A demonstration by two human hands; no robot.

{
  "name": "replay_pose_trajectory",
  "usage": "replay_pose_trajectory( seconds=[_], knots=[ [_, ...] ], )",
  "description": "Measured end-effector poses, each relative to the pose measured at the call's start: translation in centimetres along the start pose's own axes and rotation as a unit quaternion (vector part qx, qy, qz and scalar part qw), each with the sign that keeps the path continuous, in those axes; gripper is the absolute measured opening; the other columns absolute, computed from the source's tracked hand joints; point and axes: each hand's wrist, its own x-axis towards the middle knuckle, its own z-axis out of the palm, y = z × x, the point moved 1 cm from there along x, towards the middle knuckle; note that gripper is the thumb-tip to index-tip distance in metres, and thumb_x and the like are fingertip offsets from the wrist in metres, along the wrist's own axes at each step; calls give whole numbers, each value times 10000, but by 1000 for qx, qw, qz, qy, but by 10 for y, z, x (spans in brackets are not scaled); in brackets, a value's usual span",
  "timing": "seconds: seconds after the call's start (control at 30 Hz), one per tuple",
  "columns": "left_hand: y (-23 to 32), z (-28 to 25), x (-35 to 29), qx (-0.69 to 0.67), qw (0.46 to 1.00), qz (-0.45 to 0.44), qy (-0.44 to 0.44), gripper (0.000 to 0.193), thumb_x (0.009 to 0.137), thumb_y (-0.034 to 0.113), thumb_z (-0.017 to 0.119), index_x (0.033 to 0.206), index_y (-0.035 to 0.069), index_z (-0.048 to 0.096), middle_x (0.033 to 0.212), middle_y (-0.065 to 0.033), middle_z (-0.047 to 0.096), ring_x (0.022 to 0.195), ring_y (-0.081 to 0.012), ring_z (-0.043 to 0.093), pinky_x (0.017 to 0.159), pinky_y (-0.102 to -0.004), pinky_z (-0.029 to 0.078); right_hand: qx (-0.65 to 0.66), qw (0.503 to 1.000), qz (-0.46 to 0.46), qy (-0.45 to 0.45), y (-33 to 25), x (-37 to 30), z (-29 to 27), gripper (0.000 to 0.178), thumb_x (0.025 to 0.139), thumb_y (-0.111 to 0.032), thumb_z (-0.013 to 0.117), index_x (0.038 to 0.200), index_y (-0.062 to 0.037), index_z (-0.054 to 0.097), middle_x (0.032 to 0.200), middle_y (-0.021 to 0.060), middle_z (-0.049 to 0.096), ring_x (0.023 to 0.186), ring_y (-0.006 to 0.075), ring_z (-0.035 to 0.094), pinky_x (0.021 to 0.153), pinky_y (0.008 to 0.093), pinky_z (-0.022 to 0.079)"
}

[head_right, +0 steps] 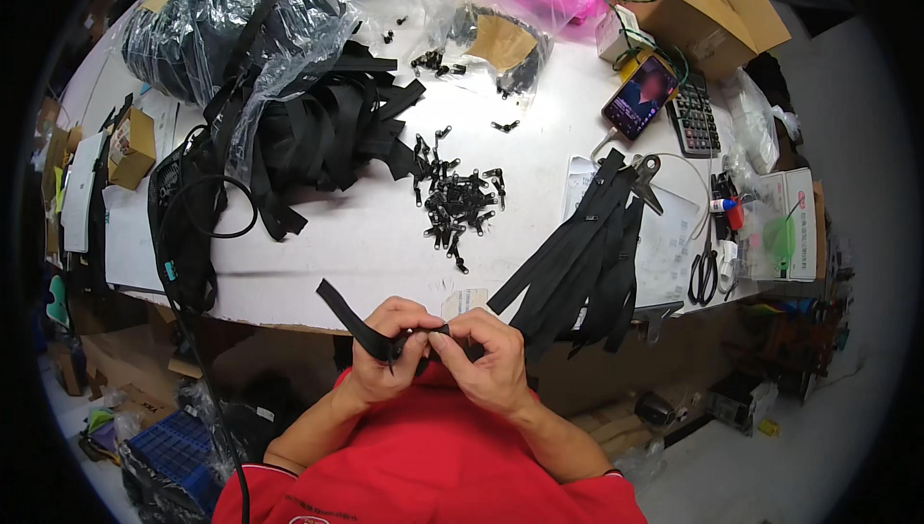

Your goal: The person attaches small black plastic clips to the ends of black fabric straps. They pick up a strap, insert a clip into the folded end, and press it to secure the connection. The person repeats this process for multiple straps, placing the finished items on the table.

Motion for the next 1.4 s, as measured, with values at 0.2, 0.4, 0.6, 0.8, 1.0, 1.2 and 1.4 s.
replay_pose_trajectory(
  seconds=[0.2, 0.4, 0.6, 0.8, 1.0, 1.2, 1.4],
  knots=[
    [-1, -4, 1, 33, 998, 59, 9, 249, 847, -97, 659, 1071, 8, 677, 972, -103, 614, 759, -152, 613, 598, -255, 489, 67, 997, 41, 0, 5, -3, 5, 108, 899, -92, 749, 912, 2, 697, 839, 50, 659, 646, 89, 570, 569, 233, 428],
    [2, 1, -7, -61, 995, -27, 71, 185, 877, -113, 624, 1032, -21, 665, 964, -118, 596, 761, -129, 617, 632, -238, 498, 11, 999, -11, -30, 6, 0, 0, 98, 896, -79, 741, 910, 1, 686, 834, 53, 652, 602, 92, 522, 540, 242, 395],
    [1, -2, 6, 81, 991, 98, 36, 197, 851, -83, 680, 1033, -8, 680, 886, -107, 649, 778, -207, 631, 627, -296, 514, 94, 995, 41, 5, 13, -7, 12, 84, 884, -56, 743, 897, 3, 685, 842, 56, 658, 598, 103, 534, 536, 242, 404],
    [-4, -3, -1, -6, 998, 50, 47, 208, 891, -91, 649, 1084, -14, 635, 962, -111, 639, 826, -192, 645, 696, -285, 534, -33, 998, -61, -13, 3, 3, 1, 95, 887, -67, 748, 948, -5, 710, 879, 66, 681, 689, 120, 606, 585, 242, 446],
    [-5, -3, -8, -144, 988, -48, 26, 183, 943, -65, 620, 1112, -20, 564, 995, -77, 615, 824, -97, 615, 718, -235, 529, 56, 998, -18, -30, 1, 8, -9, 113, 874, -58, 760, 974, -17, 728, 913, 73, 707, 757, 140, 648, 645, 266, 488],
    [0, -5, -9, -230, 952, -201, 9, 99, 970, -9, 619, 1064, 4, 592, 886, -30, 638, 729, -57, 591, 616, -196, 483, 10, 991, -127, -34, -3, 15, -14, 143, 825, -6, 774, 962, -32, 741, 874, 66, 708, 750, 184, 656, 677, 287, 496],
    [5, -12, -2, -275, 918, -281, -55, 88, 1015, 92, 591, 1064, 19, 593, 822, -12, 622, 644, -31, 518, 516, -184, 383, -39, 975, -215, -37, -9, 18, -16, 176, 771, 10, 819, 925, -30, 741, 826, 72, 684, 703, 192, 636, 629, 300, 489]
  ],
)
